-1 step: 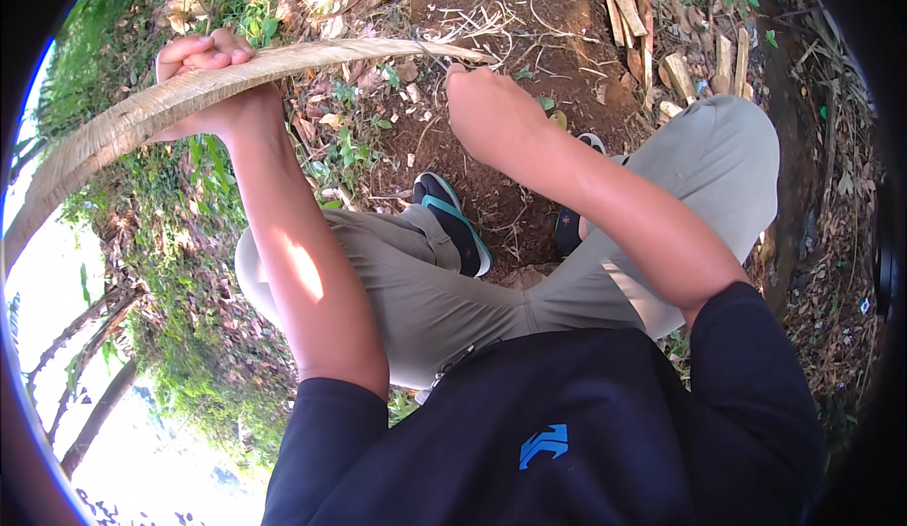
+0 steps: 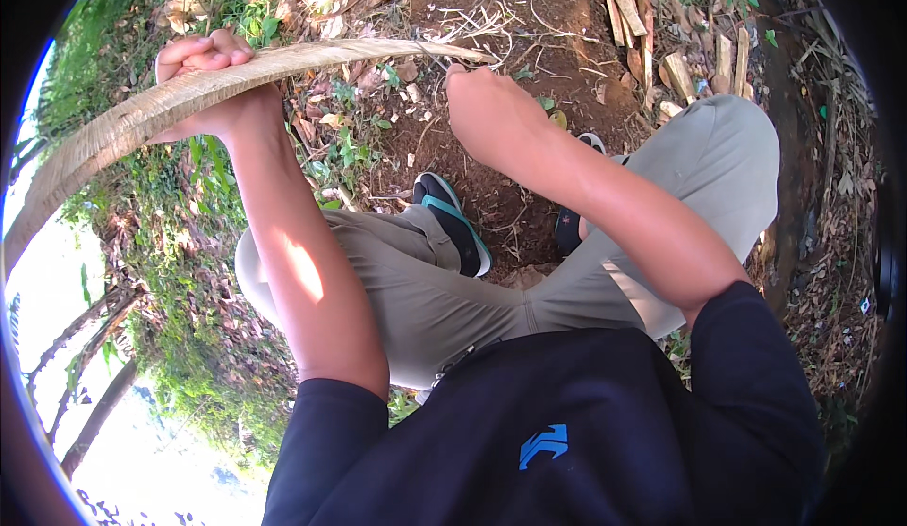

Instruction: The person sits on the ground and uses a knife to shave thin strips from a piece of wood held in their left hand. They repeatedly scrape the blade along the wood's surface, creating wood shavings that fall onto the ground.

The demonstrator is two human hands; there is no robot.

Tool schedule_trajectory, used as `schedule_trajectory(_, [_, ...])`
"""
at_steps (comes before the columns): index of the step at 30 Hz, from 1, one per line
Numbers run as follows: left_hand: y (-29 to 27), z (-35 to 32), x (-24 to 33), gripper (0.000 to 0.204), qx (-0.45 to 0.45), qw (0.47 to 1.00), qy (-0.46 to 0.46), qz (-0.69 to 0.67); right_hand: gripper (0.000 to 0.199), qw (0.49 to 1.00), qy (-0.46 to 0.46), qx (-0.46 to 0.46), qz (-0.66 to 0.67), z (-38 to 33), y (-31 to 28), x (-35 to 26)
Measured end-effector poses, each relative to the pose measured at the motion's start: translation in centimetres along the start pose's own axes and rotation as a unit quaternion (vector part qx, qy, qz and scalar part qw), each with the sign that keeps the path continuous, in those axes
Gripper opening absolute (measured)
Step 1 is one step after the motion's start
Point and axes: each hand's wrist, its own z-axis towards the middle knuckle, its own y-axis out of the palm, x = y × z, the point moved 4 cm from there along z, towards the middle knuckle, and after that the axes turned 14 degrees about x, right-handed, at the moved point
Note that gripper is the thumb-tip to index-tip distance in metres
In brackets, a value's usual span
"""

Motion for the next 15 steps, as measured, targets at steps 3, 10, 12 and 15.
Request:
schedule_trajectory(3, [0.5, -0.5, -0.1, 0.109, 0.006, 1.000, 0.013, 0.012, 0.019, 1.000, -0.011, 0.020, 0.007, 0.0, 0.4, 0.6])
schedule_trajectory(10, [2.1, -1.4, 0.0, 0.061, -0.087, 0.996, 0.019, 0.015, 0.018, 0.999, 0.017, 0.029, -0.012, 2.4, 3.5, 3.5])
schedule_trajectory(12, [4.6, -3.8, -0.1, 0.025, -0.179, 0.982, 0.048, -0.028, 0.020, 0.997, 0.065, 0.027, -0.011, 3.1, 4.5, 5.5])
schedule_trajectory(15, [4.2, -3.8, 0.0, 0.025, -0.181, 0.982, 0.054, -0.008, 0.023, 0.995, 0.097, -0.022, -0.008, 3.1, 3.9, 4.9])
